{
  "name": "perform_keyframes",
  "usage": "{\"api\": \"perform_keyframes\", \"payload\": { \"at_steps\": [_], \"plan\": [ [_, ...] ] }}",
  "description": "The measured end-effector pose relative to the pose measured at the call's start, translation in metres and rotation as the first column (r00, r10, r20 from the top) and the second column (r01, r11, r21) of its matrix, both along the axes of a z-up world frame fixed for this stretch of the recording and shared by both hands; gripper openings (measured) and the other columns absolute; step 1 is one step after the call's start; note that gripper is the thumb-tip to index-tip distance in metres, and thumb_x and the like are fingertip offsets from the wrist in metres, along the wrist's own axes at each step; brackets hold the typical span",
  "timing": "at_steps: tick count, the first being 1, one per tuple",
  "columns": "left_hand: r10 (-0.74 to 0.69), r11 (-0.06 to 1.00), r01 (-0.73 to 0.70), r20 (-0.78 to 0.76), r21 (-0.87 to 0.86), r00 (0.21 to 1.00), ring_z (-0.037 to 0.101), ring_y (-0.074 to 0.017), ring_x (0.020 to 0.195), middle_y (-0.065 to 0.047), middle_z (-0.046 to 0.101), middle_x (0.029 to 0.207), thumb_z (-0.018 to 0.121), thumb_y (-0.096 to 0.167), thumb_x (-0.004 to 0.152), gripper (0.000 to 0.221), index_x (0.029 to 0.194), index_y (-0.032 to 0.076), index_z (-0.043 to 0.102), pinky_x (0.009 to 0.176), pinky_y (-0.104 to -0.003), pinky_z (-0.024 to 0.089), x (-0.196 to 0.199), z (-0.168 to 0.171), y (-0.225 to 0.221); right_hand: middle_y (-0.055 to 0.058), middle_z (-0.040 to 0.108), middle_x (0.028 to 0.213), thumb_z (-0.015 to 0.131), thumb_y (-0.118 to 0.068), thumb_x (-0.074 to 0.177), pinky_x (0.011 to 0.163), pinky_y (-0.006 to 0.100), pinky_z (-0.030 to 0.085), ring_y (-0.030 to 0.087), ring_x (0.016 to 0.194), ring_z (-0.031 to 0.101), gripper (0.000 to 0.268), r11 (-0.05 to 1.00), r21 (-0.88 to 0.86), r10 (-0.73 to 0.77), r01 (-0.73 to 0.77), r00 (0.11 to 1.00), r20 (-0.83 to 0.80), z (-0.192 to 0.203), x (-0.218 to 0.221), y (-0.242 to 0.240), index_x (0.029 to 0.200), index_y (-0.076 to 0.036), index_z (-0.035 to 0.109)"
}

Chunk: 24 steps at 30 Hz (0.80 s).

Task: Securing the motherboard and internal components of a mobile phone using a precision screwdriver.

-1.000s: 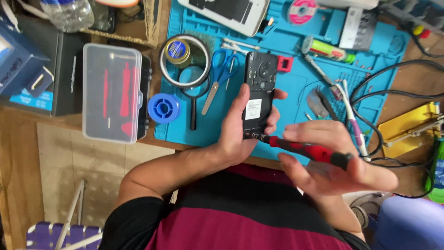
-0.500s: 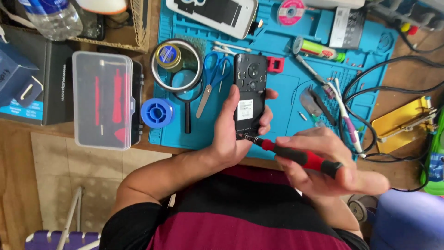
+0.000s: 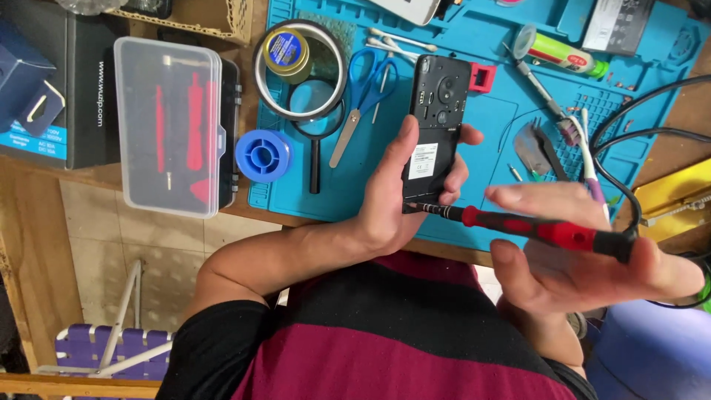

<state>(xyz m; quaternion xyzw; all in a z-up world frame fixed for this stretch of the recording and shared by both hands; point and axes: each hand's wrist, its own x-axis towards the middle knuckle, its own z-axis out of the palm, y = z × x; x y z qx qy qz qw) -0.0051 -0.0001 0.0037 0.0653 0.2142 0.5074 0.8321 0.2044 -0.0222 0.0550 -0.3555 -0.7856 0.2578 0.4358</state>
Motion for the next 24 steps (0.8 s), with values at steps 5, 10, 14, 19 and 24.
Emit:
{"api": "perform_keyframes", "payload": {
  "at_steps": [5,10,14,19,24],
  "plan": [
    [0.038,0.999,-0.039,0.045,0.004,0.998,0.052,-0.0154,0.074,-0.012,0.071,0.103,0.049,0.06,0.126,0.065,0.143,0.0,0.067,0.067,-0.03,0.044,0.003,-0.008,-0.001,0.007,0.081,0.098,0.067,-0.021,0.11,0.07,0.033,0.06,0.021,0.07,0.079,0.029,0.937,-0.345,0.052,-0.054,0.999,-0.015,0.009,0.002,-0.007,0.133,-0.004,0.071],
    [0.092,0.996,-0.093,0.096,0.005,0.991,0.055,-0.0163,0.079,-0.014,0.076,0.13,0.05,0.056,0.13,0.061,0.146,0.0,0.066,0.067,-0.031,0.043,0.005,-0.014,-0.003,0.001,0.077,0.08,0.072,-0.026,0.106,0.063,0.028,0.054,0.016,0.057,0.071,0.03,0.929,-0.366,-0.048,0.049,0.999,0.014,0.004,0.0,-0.016,0.125,-0.003,0.074],
    [0.117,0.993,-0.117,0.064,-0.002,0.991,0.058,-0.0172,0.082,-0.016,0.075,0.141,0.05,0.054,0.131,0.059,0.152,0.001,0.063,0.069,-0.031,0.047,0.006,-0.013,-0.003,0.001,0.081,0.08,0.073,-0.03,0.105,0.068,0.024,0.056,0.014,0.064,0.077,0.035,0.898,-0.424,-0.091,0.117,0.993,0.079,0.002,0.007,-0.019,0.126,-0.003,0.077],
    [0.119,0.993,-0.119,0.061,0.002,0.991,0.058,-0.0179,0.082,-0.018,0.075,0.14,0.05,0.055,0.131,0.062,0.154,-0.001,0.062,0.069,-0.031,0.048,0.006,-0.012,-0.002,0.004,0.091,0.097,0.061,-0.045,0.111,0.081,0.023,0.064,0.013,0.085,0.087,0.051,0.813,-0.581,0.064,-0.042,0.998,0.019,0.009,0.019,-0.019,0.144,-0.008,0.072],
    [0.111,0.994,-0.111,0.042,-0.002,0.993,0.055,-0.0183,0.079,-0.017,0.076,0.14,0.051,0.057,0.13,0.063,0.15,-0.001,0.064,0.069,-0.031,0.047,0.007,-0.014,-0.003,0.007,0.076,0.073,0.089,-0.022,0.095,0.07,0.03,0.057,0.02,0.058,0.073,0.032,0.86,-0.484,-0.072,0.162,0.977,0.199,0.015,0.007,-0.019,0.121,-0.007,0.08]
  ]
}}
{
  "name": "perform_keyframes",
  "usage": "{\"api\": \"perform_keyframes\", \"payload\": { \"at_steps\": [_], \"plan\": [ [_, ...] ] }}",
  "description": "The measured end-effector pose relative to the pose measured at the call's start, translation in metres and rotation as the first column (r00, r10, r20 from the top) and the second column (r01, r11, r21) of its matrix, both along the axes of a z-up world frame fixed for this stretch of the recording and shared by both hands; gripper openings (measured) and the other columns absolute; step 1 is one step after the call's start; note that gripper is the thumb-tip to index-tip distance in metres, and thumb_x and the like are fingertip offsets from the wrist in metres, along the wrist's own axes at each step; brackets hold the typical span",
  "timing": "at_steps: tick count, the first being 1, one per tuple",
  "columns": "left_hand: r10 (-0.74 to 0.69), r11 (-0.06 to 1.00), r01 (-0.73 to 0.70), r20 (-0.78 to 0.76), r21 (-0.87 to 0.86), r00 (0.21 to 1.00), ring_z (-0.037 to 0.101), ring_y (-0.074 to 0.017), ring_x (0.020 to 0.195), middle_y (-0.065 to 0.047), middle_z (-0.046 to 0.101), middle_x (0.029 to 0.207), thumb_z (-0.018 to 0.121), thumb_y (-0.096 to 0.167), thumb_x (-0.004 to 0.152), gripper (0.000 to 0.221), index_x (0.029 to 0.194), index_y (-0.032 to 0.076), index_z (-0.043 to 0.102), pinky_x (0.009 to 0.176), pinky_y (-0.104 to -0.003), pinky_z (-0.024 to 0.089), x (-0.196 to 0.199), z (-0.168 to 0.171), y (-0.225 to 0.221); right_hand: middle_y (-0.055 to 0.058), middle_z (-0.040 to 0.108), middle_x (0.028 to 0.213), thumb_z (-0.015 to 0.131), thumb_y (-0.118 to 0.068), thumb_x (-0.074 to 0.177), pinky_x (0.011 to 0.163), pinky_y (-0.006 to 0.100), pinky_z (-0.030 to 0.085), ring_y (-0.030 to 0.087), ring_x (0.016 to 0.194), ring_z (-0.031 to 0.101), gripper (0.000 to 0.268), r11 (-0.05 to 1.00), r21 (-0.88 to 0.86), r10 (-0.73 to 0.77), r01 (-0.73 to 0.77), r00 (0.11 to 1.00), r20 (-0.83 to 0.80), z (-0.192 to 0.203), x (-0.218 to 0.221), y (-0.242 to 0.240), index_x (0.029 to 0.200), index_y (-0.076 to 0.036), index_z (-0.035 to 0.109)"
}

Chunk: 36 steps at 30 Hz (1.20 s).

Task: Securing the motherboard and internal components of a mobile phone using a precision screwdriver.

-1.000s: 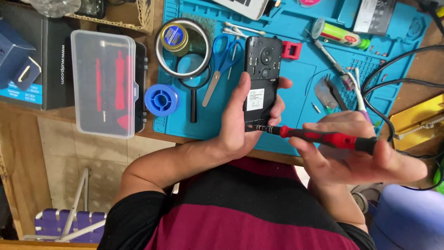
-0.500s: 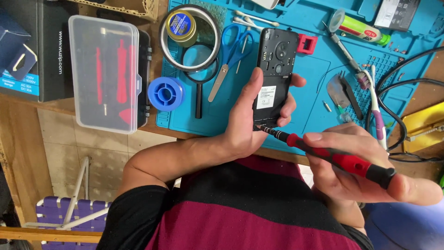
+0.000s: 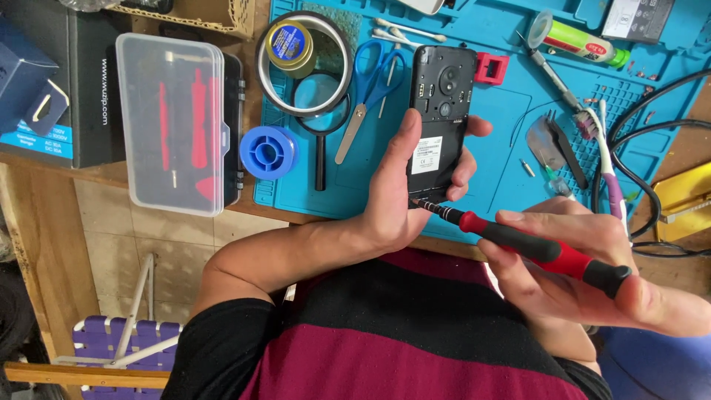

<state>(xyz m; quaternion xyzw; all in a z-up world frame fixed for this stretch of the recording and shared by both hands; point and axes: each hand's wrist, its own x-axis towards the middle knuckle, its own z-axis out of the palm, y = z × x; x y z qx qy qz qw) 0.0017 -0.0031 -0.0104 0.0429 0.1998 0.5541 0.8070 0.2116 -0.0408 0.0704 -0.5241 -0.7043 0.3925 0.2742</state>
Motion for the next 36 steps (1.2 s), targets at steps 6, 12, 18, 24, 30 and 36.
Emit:
{"api": "perform_keyframes", "payload": {
  "at_steps": [6,12,18,24,30,36],
  "plan": [
    [0.008,1.0,-0.007,-0.016,0.002,1.0,0.056,-0.0182,0.079,-0.018,0.075,0.138,0.049,0.056,0.129,0.063,0.15,-0.001,0.063,0.068,-0.031,0.048,-0.001,0.003,0.001,0.011,0.074,0.069,0.089,-0.019,0.095,0.055,0.032,0.044,0.02,0.048,0.058,0.021,0.988,0.016,-0.153,0.153,0.988,0.014,0.002,-0.018,0.003,0.102,-0.001,0.082],
    [-0.289,0.956,0.292,-0.114,0.008,0.95,0.055,-0.0157,0.078,-0.006,0.067,0.09,0.042,0.072,0.121,0.077,0.147,0.004,0.068,0.075,-0.032,0.046,-0.006,0.013,-0.001,0.032,0.05,0.105,0.075,0.007,0.103,0.07,0.052,0.054,0.042,0.067,0.066,0.081,0.837,0.462,-0.171,0.295,0.941,-0.291,-0.012,-0.041,0.011,0.156,-0.027,0.025],
    [-0.328,0.885,0.431,-0.418,0.179,0.847,0.08,-0.0266,0.133,-0.018,0.066,0.174,0.04,0.07,0.118,0.085,0.182,0.014,0.041,0.11,-0.039,0.064,-0.02,0.036,0.006,0.02,0.039,0.092,0.07,-0.047,0.122,0.063,0.046,0.04,0.032,0.064,0.043,0.056,0.468,0.592,-0.386,0.656,0.754,-0.532,-0.038,-0.005,0.004,0.115,0.0,0.041],
    [-0.219,0.838,0.491,-0.679,0.236,0.701,0.053,-0.0277,0.168,-0.015,0.058,0.175,0.05,0.046,0.125,0.067,0.176,0.003,0.043,0.145,-0.042,0.041,-0.03,0.029,0.001,0.036,0.054,0.12,0.068,-0.014,0.12,0.062,0.055,0.048,0.043,0.064,0.049,0.038,0.42,0.597,-0.296,0.684,0.725,-0.622,-0.07,0.033,0.004,0.15,-0.011,0.045],
    [0.054,0.681,0.675,-0.939,0.283,0.339,0.072,-0.0363,0.151,-0.018,0.054,0.178,0.058,0.022,0.122,0.058,0.174,0.011,0.034,0.127,-0.044,0.061,-0.028,0.053,0.009,0.035,0.054,0.119,0.067,-0.014,0.12,0.063,0.055,0.048,0.043,0.065,0.05,0.04,0.398,0.574,-0.322,0.715,0.695,-0.643,-0.074,0.035,0.004,0.153,-0.013,0.045],
    [0.48,0.499,0.861,-0.859,0.097,-0.182,0.079,-0.0308,0.125,-0.014,0.083,0.133,0.076,0.026,0.111,0.063,0.168,0.013,0.052,0.092,-0.05,0.062,-0.028,0.058,0.026,0.034,0.054,0.118,0.066,-0.014,0.121,0.064,0.054,0.048,0.043,0.066,0.051,0.042,0.408,0.548,-0.319,0.73,0.676,-0.664,-0.077,0.042,0.002,0.158,-0.016,0.045]
  ]
}}
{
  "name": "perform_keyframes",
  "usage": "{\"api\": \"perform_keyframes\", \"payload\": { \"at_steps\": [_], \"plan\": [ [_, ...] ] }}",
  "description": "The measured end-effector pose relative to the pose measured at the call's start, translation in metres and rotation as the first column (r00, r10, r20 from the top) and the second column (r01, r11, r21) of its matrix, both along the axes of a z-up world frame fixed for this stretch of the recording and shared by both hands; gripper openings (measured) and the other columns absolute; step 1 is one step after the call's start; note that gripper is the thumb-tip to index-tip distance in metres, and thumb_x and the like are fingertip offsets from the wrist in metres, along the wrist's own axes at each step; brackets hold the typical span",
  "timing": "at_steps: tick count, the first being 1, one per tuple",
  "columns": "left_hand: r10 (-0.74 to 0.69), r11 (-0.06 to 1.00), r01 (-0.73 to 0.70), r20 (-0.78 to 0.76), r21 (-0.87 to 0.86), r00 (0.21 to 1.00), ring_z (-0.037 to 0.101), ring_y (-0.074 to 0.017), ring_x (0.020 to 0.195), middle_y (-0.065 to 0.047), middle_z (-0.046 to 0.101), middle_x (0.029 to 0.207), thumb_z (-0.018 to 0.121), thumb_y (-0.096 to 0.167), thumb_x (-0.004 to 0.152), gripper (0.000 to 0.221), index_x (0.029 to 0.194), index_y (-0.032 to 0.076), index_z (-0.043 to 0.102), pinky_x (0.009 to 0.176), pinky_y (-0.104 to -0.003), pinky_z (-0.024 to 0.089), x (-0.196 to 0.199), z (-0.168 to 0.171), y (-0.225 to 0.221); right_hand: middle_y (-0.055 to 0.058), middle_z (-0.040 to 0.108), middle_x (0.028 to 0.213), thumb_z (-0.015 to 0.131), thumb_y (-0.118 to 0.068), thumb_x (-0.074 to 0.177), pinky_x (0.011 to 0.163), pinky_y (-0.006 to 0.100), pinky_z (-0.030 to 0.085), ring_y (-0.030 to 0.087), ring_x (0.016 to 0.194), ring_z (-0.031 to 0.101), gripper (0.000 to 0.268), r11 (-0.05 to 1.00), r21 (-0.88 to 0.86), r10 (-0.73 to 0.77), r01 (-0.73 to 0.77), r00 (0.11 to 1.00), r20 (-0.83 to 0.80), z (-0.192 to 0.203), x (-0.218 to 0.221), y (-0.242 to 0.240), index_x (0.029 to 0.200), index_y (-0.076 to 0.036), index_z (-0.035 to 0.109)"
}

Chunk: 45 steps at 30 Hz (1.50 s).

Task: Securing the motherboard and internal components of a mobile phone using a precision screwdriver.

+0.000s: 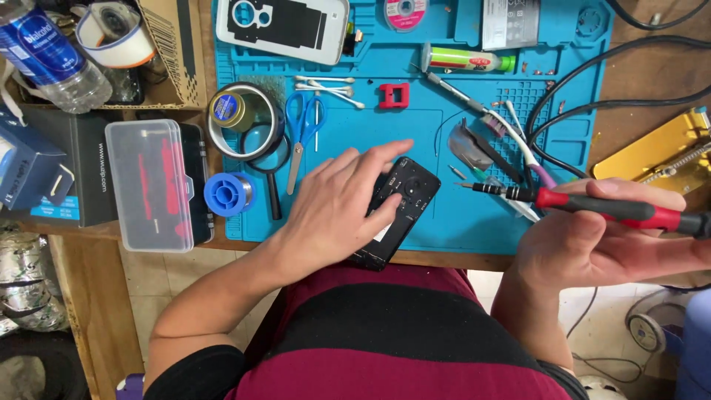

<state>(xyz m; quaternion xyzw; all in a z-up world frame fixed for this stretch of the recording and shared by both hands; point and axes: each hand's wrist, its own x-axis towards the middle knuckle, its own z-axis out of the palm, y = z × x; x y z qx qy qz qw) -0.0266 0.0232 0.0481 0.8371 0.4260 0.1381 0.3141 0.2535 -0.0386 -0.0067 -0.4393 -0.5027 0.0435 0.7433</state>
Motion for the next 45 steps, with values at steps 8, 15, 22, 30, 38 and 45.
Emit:
{"api": "perform_keyframes", "payload": {
  "at_steps": [8,15,22,30,38,45],
  "plan": [
    [0.033,0.975,0.003,-0.157,0.221,0.987,0.069,-0.0206,0.099,0.0,0.074,0.113,0.083,0.033,0.112,0.063,0.166,0.015,0.057,0.076,-0.04,0.052,-0.001,-0.001,0.025,0.033,0.053,0.117,0.065,-0.013,0.122,0.066,0.053,0.048,0.043,0.068,0.053,0.046,1.0,-0.013,-0.001,0.0,0.999,-0.041,-0.004,0.008,-0.003,0.163,-0.02,0.045],
    [0.188,0.829,0.058,-0.374,0.557,0.908,0.063,-0.0273,0.124,-0.003,0.073,0.143,0.099,0.046,0.105,0.093,0.176,0.018,0.047,0.093,-0.043,0.054,0.012,-0.004,0.061,0.032,0.053,0.115,0.064,-0.013,0.123,0.068,0.052,0.048,0.043,0.07,0.054,0.05,0.999,-0.021,0.028,-0.03,0.998,-0.064,-0.002,0.002,-0.007,0.168,-0.023,0.045],
    [0.175,0.779,0.098,-0.364,0.62,0.915,0.063,-0.025,0.113,0.001,0.074,0.124,0.097,0.026,0.104,0.081,0.173,0.02,0.054,0.089,-0.041,0.046,0.022,-0.011,0.068,0.031,0.053,0.114,0.063,-0.013,0.124,0.07,0.052,0.048,0.043,0.071,0.055,0.053,0.997,-0.043,0.057,-0.061,0.994,-0.098,-0.007,0.006,-0.013,0.172,-0.026,0.045],
    [0.038,0.915,-0.058,0.058,0.398,0.998,0.069,-0.028,0.128,-0.007,0.067,0.138,0.087,0.017,0.112,0.063,0.169,0.023,0.06,0.1,-0.046,0.053,0.008,-0.006,0.059,0.03,0.052,0.113,0.061,-0.013,0.125,0.072,0.051,0.048,0.043,0.074,0.057,0.059,0.994,-0.078,0.065,-0.075,0.99,-0.124,-0.011,0.005,-0.013,0.179,-0.031,0.045],
    [0.31,0.846,0.174,0.731,-0.504,0.609,0.068,-0.017,0.135,-0.002,0.068,0.148,0.074,0.031,0.114,0.043,0.153,0.018,0.065,0.122,-0.034,0.059,0.001,-0.005,0.049,0.037,0.057,0.114,0.061,-0.019,0.125,0.068,0.053,0.056,0.041,0.066,0.054,0.061,0.988,-0.133,0.07,-0.082,0.993,-0.09,-0.001,-0.001,-0.015,0.18,-0.035,0.04],
    [0.439,0.612,0.466,0.764,-0.639,0.472,0.067,-0.026,0.132,-0.011,0.065,0.148,0.079,0.029,0.118,0.07,0.179,0.012,0.049,0.12,-0.045,0.067,0.0,-0.002,0.036,0.032,0.06,0.12,0.066,-0.023,0.122,0.073,0.056,0.064,0.042,0.072,0.062,0.05,0.989,-0.113,0.08,-0.093,0.99,-0.115,-0.002,0.004,-0.018,0.163,-0.026,0.038]
  ]
}}
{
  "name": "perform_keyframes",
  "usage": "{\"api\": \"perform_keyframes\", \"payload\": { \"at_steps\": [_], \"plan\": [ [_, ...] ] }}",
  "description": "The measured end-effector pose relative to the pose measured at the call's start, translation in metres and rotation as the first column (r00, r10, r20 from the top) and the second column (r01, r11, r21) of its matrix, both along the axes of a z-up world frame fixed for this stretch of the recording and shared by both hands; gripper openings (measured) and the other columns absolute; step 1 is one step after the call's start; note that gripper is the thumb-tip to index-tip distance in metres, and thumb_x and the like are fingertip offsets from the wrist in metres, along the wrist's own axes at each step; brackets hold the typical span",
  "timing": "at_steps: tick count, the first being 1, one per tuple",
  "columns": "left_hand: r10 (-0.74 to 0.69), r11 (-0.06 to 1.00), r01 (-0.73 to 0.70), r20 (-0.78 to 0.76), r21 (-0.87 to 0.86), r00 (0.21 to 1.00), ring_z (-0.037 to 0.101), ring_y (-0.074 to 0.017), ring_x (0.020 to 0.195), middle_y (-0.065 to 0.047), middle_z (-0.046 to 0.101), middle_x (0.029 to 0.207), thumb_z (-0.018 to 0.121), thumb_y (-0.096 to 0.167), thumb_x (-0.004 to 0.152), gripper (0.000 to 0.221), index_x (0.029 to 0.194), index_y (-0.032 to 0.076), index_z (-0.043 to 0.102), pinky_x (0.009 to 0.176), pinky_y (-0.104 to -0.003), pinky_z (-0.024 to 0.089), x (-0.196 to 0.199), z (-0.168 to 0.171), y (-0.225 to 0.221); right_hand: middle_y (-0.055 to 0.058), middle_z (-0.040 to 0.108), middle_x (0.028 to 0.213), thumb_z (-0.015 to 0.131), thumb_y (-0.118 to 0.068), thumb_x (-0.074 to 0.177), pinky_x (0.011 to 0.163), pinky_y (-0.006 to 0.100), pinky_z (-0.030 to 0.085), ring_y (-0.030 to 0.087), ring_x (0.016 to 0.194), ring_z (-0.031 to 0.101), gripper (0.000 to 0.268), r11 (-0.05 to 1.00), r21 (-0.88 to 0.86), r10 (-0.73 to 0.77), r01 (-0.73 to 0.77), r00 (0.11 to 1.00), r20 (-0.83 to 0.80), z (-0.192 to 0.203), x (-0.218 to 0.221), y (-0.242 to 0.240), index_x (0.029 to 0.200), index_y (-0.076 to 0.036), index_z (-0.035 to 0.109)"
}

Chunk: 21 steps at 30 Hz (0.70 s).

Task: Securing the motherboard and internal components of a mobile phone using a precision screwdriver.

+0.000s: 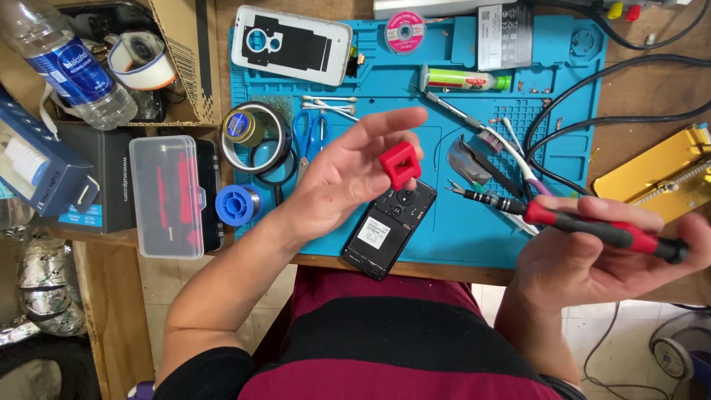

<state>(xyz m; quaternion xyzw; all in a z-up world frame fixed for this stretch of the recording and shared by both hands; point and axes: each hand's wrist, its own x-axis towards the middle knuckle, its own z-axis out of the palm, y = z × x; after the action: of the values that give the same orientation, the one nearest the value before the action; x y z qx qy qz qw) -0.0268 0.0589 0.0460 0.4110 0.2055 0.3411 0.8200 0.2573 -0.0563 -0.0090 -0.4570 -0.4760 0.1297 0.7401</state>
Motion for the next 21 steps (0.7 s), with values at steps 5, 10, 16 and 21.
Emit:
{"api": "perform_keyframes", "payload": {
  "at_steps": [5,10,16,21],
  "plan": [
    [-0.016,0.995,0.027,0.108,-0.099,0.994,0.067,-0.0278,0.131,-0.014,0.062,0.154,0.076,0.03,0.123,0.053,0.167,0.008,0.056,0.114,-0.042,0.064,0.011,-0.023,-0.011,0.026,0.059,0.12,0.066,-0.029,0.121,0.074,0.052,0.064,0.042,0.076,0.068,0.041,1.0,0.007,0.009,-0.009,1.0,0.02,0.006,0.002,0.003,0.145,-0.019,0.034],
    [0.006,0.989,0.014,0.133,-0.15,0.991,0.073,-0.0298,0.116,-0.016,0.062,0.147,0.075,0.027,0.124,0.041,0.157,0.012,0.057,0.111,-0.039,0.064,0.016,-0.025,-0.013,0.026,0.05,0.115,0.062,-0.029,0.122,0.072,0.046,0.061,0.035,0.07,0.061,0.039,0.999,0.042,-0.032,0.029,0.995,0.091,-0.006,0.01,0.003,0.141,-0.014,0.031],
    [0.052,0.967,-0.01,0.159,-0.254,0.986,0.071,-0.0293,0.114,-0.014,0.06,0.148,0.065,0.029,0.129,0.042,0.164,0.009,0.058,0.11,-0.041,0.06,0.014,-0.027,-0.013,0.017,0.05,0.116,0.066,-0.036,0.122,0.077,0.041,0.06,0.024,0.086,0.057,0.041,0.998,0.045,-0.036,0.032,0.995,0.09,-0.005,0.011,0.007,0.133,-0.012,0.035],
    [0.125,0.963,-0.091,0.122,-0.253,0.985,0.073,-0.0256,0.102,-0.015,0.066,0.14,0.07,0.022,0.124,0.029,0.148,0.011,0.058,0.104,-0.039,0.062,0.014,-0.03,-0.012,0.017,0.048,0.091,0.061,-0.045,0.123,0.056,0.042,0.054,0.027,0.059,0.05,0.043,0.994,0.081,0.068,-0.071,0.997,0.039,0.013,0.001,0.014,0.122,-0.016,0.029]
  ]
}}
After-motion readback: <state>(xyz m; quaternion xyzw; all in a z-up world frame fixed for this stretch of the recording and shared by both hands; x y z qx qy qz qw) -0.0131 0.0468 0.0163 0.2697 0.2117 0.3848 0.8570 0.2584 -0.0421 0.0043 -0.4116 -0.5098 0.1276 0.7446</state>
